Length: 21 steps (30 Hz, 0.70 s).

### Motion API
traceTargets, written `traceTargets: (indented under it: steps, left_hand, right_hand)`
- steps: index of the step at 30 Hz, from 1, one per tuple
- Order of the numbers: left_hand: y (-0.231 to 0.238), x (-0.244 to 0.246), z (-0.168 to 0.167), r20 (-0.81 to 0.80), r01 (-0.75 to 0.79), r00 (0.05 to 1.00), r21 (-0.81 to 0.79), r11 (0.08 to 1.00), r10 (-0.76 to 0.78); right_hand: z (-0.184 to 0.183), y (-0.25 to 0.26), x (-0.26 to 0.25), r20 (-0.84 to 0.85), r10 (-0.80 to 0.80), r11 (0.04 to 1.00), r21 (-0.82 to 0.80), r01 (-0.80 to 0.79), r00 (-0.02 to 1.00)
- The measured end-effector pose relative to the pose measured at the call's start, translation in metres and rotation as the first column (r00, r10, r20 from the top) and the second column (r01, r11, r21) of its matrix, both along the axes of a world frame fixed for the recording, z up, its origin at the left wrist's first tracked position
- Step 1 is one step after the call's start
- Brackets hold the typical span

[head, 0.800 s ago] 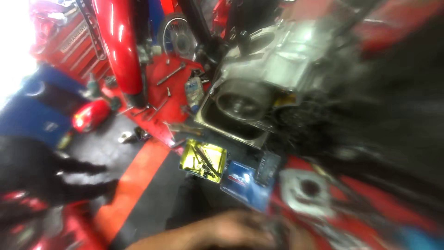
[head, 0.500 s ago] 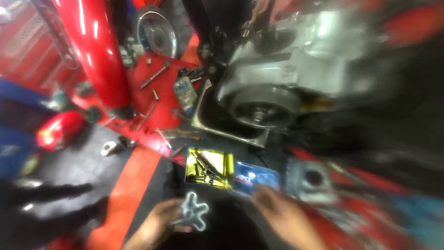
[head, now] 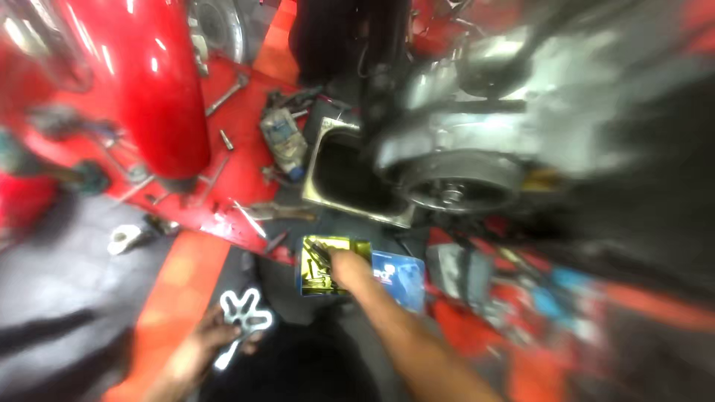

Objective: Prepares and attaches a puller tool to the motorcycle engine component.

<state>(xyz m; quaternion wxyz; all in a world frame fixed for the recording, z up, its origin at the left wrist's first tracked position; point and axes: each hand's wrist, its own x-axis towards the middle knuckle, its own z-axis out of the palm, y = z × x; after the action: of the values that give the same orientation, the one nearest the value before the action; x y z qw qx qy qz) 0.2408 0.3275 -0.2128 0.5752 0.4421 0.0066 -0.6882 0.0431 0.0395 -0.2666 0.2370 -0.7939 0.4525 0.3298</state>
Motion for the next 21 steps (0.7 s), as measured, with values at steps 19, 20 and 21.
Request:
traceTargets:
  steps: [19,20,21]
  left_hand:
    - [-0.034,-0.041,0.026,0.087,-0.101,0.992,0.046,0.994,0.097]
    - [-0.047,-0.041,0.031,0.085,-0.089,0.993,0.028,0.996,0.086]
    - [-0.058,-0.042,0.035,0.076,-0.072,0.995,-0.005,0.997,0.072]
  right_hand:
    - [-0.034,0.011,-0.008,-0.046,-0.130,0.992,0.000,0.130,0.990]
    - [-0.031,0.008,-0.006,-0.061,-0.121,0.992,0.016,0.122,0.991]
    - [-0.027,0.007,-0.006,-0.077,-0.106,0.993,0.042,0.109,0.991]
